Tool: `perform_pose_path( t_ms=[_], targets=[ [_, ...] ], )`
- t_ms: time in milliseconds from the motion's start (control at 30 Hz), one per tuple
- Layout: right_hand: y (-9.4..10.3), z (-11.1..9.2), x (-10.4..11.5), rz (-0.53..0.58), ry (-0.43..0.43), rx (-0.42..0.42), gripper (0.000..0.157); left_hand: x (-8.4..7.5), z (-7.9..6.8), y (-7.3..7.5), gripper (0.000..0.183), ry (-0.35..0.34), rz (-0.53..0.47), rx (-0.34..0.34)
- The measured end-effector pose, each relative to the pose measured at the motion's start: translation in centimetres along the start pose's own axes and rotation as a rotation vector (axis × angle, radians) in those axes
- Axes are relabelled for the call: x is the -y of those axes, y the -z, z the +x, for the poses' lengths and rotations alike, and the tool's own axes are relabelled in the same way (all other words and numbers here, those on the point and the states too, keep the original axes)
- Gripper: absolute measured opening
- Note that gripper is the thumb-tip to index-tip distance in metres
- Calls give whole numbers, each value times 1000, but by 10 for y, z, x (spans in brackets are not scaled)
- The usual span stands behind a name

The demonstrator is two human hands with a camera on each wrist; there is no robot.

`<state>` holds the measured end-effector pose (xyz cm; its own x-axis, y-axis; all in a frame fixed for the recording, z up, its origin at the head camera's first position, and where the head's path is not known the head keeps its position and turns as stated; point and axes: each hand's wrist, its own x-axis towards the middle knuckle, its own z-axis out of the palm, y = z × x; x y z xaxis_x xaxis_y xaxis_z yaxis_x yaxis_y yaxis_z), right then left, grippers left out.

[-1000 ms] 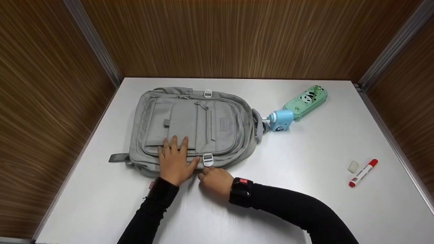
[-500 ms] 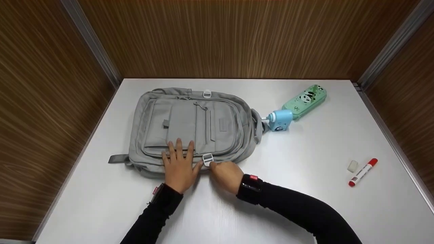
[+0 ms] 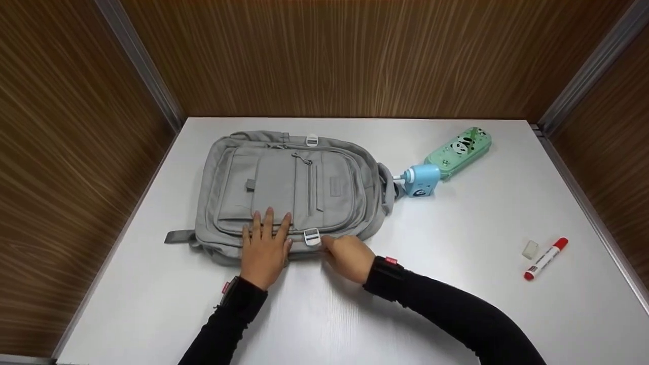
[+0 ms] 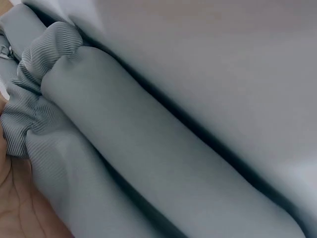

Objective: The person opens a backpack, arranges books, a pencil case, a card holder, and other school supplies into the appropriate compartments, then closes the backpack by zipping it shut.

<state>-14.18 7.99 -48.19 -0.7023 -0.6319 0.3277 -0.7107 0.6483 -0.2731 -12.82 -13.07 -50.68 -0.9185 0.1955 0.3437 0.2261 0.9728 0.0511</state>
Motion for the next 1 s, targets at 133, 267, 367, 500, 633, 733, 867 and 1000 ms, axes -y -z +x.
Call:
perform_pose_path(
  t_ms=[133,267,367,500,633,733,867,1000],
  targets=[
    [3,-2,-7,32,3,6,19,2,0,0,50,-11,10,-1],
    [7,-3,-12,78,-14,26,14,4,0,0,49,-20,12,10],
    [12,-5,-15,106,-22,40,10,7,0,2,50,-32,10,17],
    [18,-7,-18,136,-18,45,9,12,0,4,51,-58,3,29],
    [26,-9,-25,166,-22,54,9,21,0,5,52,-83,11,43],
    [33,-11,-32,189,-38,79,9,28,1,6,53,-101,21,58],
    [42,-13,-44,248,-74,124,9,39,2,7,53,-122,30,84],
    [50,-15,-57,317,-106,160,7,48,4,7,53,-140,36,108]
  ],
)
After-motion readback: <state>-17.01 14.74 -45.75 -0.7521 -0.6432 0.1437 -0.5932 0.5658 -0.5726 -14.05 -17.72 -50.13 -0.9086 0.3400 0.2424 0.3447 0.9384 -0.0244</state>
